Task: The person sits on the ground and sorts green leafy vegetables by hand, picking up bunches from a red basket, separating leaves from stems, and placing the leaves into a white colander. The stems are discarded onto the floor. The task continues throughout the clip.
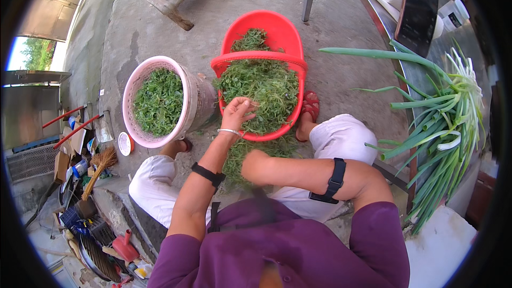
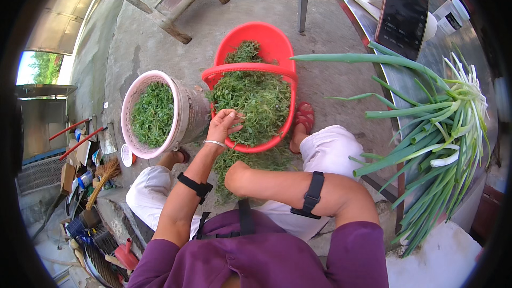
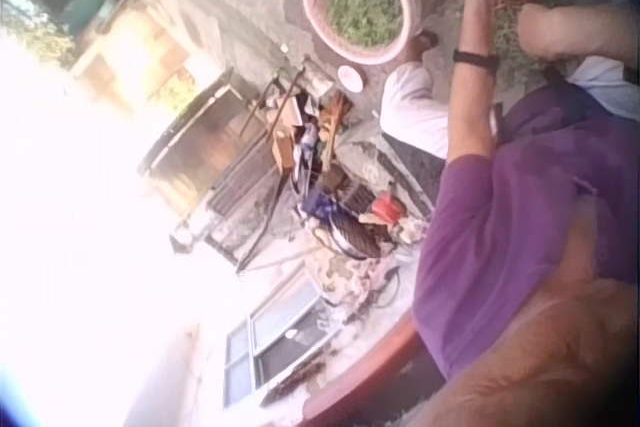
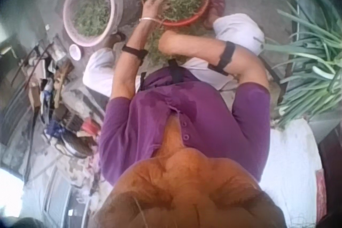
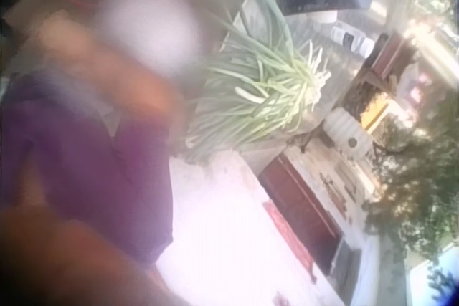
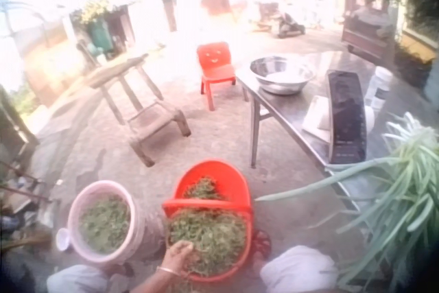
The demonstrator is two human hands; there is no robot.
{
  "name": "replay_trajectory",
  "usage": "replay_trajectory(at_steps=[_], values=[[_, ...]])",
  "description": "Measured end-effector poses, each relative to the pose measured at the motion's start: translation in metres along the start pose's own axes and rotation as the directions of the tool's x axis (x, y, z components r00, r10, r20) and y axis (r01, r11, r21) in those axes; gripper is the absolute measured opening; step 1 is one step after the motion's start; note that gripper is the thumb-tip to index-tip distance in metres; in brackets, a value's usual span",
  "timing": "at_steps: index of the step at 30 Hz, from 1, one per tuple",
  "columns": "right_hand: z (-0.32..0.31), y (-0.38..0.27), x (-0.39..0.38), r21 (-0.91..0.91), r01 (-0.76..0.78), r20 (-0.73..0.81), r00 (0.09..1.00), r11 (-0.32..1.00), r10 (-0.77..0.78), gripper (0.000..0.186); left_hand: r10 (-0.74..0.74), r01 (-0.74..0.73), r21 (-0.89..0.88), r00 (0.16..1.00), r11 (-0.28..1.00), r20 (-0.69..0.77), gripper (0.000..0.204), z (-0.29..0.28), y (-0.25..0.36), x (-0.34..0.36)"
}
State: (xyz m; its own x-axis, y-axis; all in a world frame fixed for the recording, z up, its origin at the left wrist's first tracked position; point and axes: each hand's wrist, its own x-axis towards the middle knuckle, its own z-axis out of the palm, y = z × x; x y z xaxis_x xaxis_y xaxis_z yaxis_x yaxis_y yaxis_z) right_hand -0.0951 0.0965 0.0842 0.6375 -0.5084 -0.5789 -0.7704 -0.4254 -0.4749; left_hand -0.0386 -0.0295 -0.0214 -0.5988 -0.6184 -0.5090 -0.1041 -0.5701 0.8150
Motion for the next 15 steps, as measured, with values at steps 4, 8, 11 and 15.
replay_trajectory(at_steps=[4, 8, 11, 15], values=[[-0.003, 0.004, 0.001, -0.005, -0.008, 0.049, 0.999, 1.000, 0.008, 0.023, 0.016, -0.014, 0.027, 0.998, 1.000, -0.064, 0.018, -0.011, 0.034, -0.030], [-0.004, 0.006, -0.002, -0.027, -0.035, -0.012, 0.999, 0.999, 0.034, 0.020, -0.001, -0.003, -0.036, 0.993, 0.999, -0.116, 0.022, -0.014, 0.046, -0.057], [-0.009, 0.009, -0.008, -0.020, -0.134, -0.130, 0.983, 0.991, 0.130, 0.017, -0.015, 0.015, -0.003, 0.994, 1.000, -0.106, 0.027, -0.018, 0.051, -0.071], [-0.026, 0.026, -0.012, 0.147, -0.371, -0.489, 0.778, 0.917, 0.394, 0.014, 0.064, -0.049, 0.129, 0.991, 0.990, -0.115, 0.017, -0.022, 0.055, -0.090]])
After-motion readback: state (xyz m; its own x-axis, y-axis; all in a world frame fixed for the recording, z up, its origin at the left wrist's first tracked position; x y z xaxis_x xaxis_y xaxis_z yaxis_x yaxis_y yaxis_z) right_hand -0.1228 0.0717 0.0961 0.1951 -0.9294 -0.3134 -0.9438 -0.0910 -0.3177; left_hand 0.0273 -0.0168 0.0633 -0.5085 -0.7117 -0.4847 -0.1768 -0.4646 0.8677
